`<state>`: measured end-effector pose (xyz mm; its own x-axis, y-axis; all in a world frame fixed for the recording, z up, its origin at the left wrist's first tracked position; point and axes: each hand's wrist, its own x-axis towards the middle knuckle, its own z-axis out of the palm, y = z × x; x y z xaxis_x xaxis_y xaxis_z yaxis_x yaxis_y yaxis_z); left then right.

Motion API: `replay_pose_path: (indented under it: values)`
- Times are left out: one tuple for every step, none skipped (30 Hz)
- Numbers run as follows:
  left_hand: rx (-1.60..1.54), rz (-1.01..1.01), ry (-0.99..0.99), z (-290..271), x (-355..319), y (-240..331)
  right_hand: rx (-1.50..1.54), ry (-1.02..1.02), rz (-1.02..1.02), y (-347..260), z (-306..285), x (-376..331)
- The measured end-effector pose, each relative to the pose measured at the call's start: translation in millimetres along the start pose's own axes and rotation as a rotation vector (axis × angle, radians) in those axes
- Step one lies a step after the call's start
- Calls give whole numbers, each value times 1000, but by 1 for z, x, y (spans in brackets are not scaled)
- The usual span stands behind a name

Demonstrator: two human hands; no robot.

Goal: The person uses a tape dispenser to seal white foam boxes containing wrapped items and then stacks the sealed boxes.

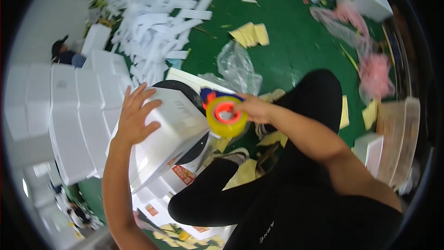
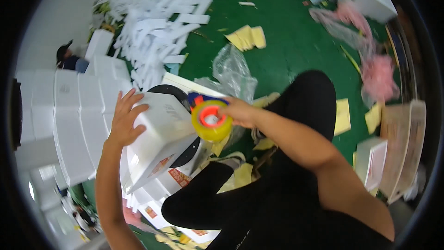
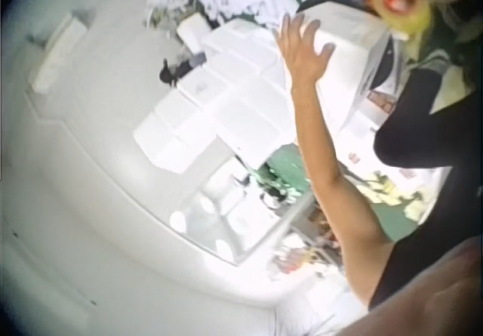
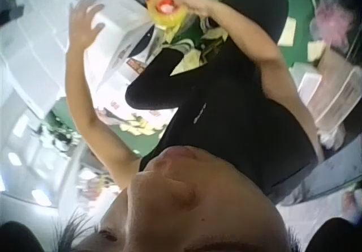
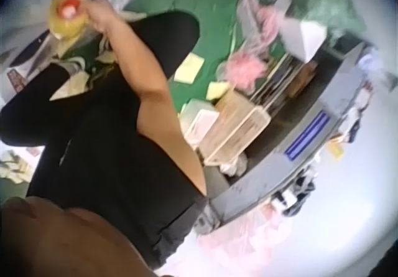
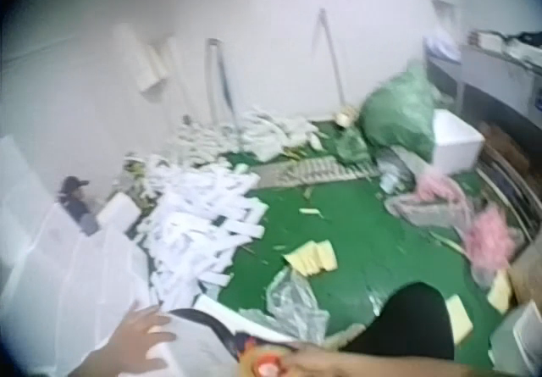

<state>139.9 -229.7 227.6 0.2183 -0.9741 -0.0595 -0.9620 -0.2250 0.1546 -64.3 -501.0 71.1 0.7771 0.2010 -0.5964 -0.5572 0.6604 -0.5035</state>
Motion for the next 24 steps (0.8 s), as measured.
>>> replay_pose_path:
  values:
    - [71,9,9,-8,1,6,131,-49,-27,4,-6,8]
    - [156,-14,42,-17,0,10,160,-97,-46,-4,-2,9]
    - [166,-16,43,-20,0,10,185,-145,-59,-10,3,9]
    - [114,7,5,-20,0,9,180,-154,-59,-14,7,5]
    - [58,22,-38,-20,-4,12,213,-127,-58,-17,14,-3]
    - [44,30,-43,-22,-6,13,245,-100,-55,-20,21,-7]
    - [47,15,-46,-26,-9,12,241,-111,-45,-23,26,-4]
    - [40,33,-45,-26,-3,13,201,-93,-83,-27,24,-3]
    - [34,51,-43,-24,0,11,160,-73,-120,-29,24,1]
    - [42,51,-47,-23,1,10,24,-30,-153,-31,25,8]
    - [39,79,-70,-23,1,10,-223,-53,-245,-27,25,20]
    - [33,64,-44,-20,1,7,-473,-55,-331,-25,26,30]
    - [27,48,-27,-17,-1,6,-757,-188,-266,-25,36,34]
    - [27,47,-38,-12,1,5,-1086,-151,-426,-13,43,38]
    - [24,46,7,-9,-6,3,-962,-234,-262,-23,48,29]
    - [32,77,-23,-12,-9,7,-1034,-313,-286,-23,45,28]
    - [44,90,-35,-14,-6,12,-1126,-405,-308,-26,42,23]
    - [32,108,-47,-14,2,13,-1131,-458,-287,-23,37,15]
    - [77,125,-82,-15,8,14,-1136,-515,-263,-15,34,4]
    - [133,130,-108,-18,11,17,-1128,-452,-292,-8,34,-16]
    - [140,127,-92,-16,15,15,-1117,-432,-330,20,22,-18]
    - [129,67,-60,-17,12,12,-1095,-476,-138,7,26,-47]
    - [125,21,-23,-19,17,9,-896,-475,8,14,20,-67]
    - [197,-7,34,-20,25,2,-924,-438,-376,69,-7,-59]
